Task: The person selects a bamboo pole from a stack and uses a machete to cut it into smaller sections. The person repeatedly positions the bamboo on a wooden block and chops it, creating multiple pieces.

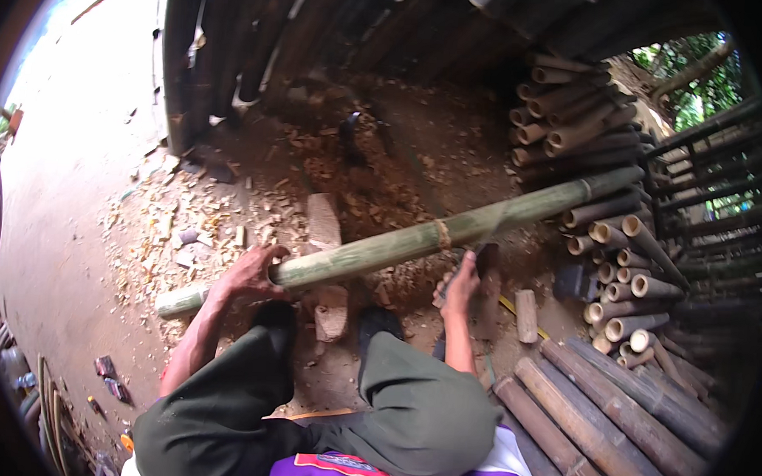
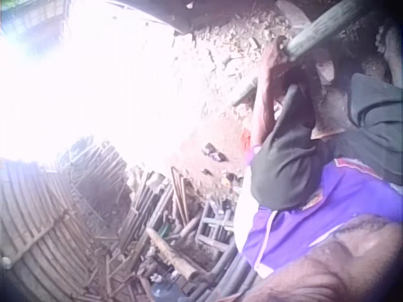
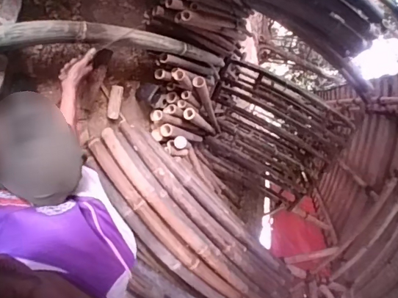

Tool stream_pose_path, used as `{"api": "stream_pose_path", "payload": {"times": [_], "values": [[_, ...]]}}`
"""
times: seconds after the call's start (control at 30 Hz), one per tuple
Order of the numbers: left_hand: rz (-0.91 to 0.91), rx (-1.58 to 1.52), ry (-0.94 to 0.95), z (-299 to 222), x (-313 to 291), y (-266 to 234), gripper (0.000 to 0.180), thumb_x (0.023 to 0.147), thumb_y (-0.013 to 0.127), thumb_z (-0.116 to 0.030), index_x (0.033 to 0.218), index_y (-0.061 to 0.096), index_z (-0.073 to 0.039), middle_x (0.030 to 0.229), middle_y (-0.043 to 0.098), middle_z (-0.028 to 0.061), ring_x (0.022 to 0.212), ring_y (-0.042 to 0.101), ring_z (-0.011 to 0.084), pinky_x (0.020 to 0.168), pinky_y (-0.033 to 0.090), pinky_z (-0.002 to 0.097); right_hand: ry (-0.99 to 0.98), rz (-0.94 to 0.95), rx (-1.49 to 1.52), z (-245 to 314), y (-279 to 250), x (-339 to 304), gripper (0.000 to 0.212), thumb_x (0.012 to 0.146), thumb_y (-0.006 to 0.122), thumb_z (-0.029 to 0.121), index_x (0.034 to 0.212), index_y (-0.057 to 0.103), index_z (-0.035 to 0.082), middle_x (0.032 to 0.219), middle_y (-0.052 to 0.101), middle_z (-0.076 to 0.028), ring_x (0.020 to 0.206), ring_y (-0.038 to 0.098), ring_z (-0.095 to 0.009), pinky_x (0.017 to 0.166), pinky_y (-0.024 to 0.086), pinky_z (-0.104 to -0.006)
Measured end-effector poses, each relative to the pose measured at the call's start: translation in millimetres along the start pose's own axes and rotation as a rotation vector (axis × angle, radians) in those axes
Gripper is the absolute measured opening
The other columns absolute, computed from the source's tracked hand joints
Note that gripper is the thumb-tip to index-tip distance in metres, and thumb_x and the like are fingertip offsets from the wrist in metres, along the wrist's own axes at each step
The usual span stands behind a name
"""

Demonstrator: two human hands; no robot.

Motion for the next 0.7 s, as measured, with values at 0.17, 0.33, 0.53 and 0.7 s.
{"api": "stream_pose_path", "payload": {"times": [0.17,0.33,0.53,0.7], "values": [[-0.629,-0.398,-0.176,105.0,-85.0,-131.5,0.072,0.084,0.091,-0.04,0.139,0.064,-0.002,0.118,0.075,0.0183,0.111,0.07,0.0279,0.098,0.057,0.0419,0.156,0.051,0.25,-53.6,-16.5,-21.2,0.042,0.093,0.081,0.044,0.089,0.049,0.016,0.068,0.049,0.002,0.051,0.05,-0.016,0.043,0.041,-0.034],[-0.532,-0.093,-0.499,195.8,-165.5,-162.1,0.074,0.076,0.093,-0.03,0.14,0.063,-0.007,0.126,0.072,0.0189,0.12,0.068,0.0293,0.099,0.059,0.0463,0.124,-0.122,-0.161,-101.6,-39.2,-57.4,0.03,0.094,0.076,0.028,0.1,0.053,0.009,0.066,0.048,-0.002,0.048,0.051,-0.017,0.039,0.046,-0.0379],[-0.148,0.388,-0.464,287.6,-228.2,-58.6,0.088,0.057,0.099,-0.023,0.134,0.06,-0.009,0.128,0.063,0.0211,0.123,0.06,0.0444,0.1,0.053,0.0517,0.2,-0.009,-0.441,-103.5,-20.1,-67.7,0.035,0.089,0.081,0.02,0.101,0.05,0.008,0.066,0.051,-0.001,0.047,0.052,-0.015,0.041,0.045,-0.0352],[-0.488,0.389,-0.236,206.4,-207.7,-56.5,0.065,0.055,0.087,-0.005,0.114,0.06,-0.006,0.111,0.06,0.0205,0.109,0.057,0.0446,0.094,0.048,0.0538,0.078,0.006,-0.443,-129.4,-45.0,-35.1,0.034,0.09,0.081,0.022,0.103,0.054,0.007,0.069,0.057,-0.006,0.05,0.058,-0.018,0.044,0.045,-0.038]]}}
Point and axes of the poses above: each hand's wrist, its own x-axis towards the middle knuckle, its own y-axis out of the palm, z = x × y, the point moved 10 cm from there along x, towards the middle knuckle
